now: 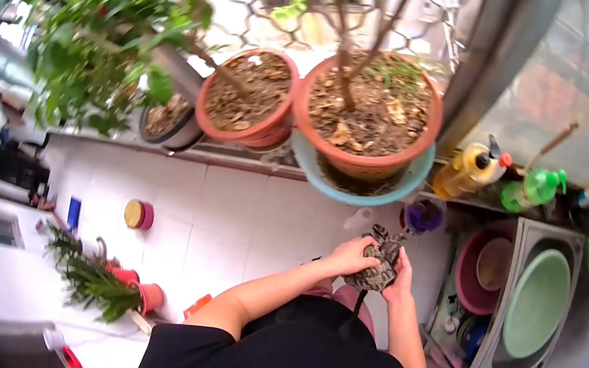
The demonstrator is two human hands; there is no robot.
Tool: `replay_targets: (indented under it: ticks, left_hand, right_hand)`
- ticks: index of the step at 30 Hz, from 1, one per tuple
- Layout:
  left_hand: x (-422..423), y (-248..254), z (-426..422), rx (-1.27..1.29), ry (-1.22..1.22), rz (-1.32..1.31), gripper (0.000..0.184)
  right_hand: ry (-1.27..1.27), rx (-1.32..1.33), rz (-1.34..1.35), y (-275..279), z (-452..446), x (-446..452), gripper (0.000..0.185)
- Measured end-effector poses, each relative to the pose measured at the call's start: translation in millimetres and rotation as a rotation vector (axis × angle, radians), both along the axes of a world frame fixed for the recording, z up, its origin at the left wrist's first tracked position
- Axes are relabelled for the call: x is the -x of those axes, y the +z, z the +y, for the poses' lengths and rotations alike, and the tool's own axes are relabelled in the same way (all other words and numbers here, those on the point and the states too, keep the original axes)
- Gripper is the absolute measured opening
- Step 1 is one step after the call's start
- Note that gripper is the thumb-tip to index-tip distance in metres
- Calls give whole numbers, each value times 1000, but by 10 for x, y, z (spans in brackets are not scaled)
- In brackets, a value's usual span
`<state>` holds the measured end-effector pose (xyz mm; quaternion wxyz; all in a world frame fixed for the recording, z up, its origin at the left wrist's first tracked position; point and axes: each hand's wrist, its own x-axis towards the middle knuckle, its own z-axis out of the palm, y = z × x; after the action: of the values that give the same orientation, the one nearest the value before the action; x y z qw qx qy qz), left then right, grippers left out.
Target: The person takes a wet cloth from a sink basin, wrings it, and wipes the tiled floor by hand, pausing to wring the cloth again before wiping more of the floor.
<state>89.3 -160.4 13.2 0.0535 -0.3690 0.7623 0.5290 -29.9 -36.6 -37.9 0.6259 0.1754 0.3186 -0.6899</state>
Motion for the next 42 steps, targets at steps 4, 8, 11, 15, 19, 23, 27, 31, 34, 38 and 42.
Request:
replay_targets:
  ticks: [4, 8, 11, 15, 19, 23, 27, 31, 34, 38, 42]
  left_hand:
    - [-282, 0, 53, 29, 120, 44, 57]
    - [-520, 24, 101, 61, 205, 92, 58]
    - [-696, -247, 115, 47, 311, 209, 56]
    - [-927, -393, 151, 27, 454, 309, 52]
    - [-1141, -238, 243, 64, 534, 74, 50]
    - [-1236, -118, 210, -38, 454, 19, 46]
    - [-1425, -33, 112, -48, 410, 14, 45]
    - [-1799, -89, -12, -122, 483, 151, 45]
    - [-2190, 2, -155, -321, 550, 214, 48]
    - [-2637, 50, -332, -1021, 773, 384, 48]
    - [-2945, -217, -453, -1208, 640, 368, 47]
  right_hand:
    - [194, -4, -35, 174, -142, -182, 46]
    - [315, -13, -33, 42, -208, -311, 41]
    - [321, -46, -39, 35, -258, -346, 40]
    - [373, 64, -22, -53, -315, -350, 45]
    - [463, 78, -32, -3, -346, -365, 53]
    - [487, 121, -45, -1, -349, -480, 54]
    - [498, 156, -35, 59, -396, -742, 55]
    - [484, 127, -47, 154, -611, -1158, 52]
    - [441, 68, 20, 92, -860, -1500, 49]
    - [368, 122, -27, 471, -1050, -2004, 49]
    - [484, -8, 254, 164, -1138, -2270, 47]
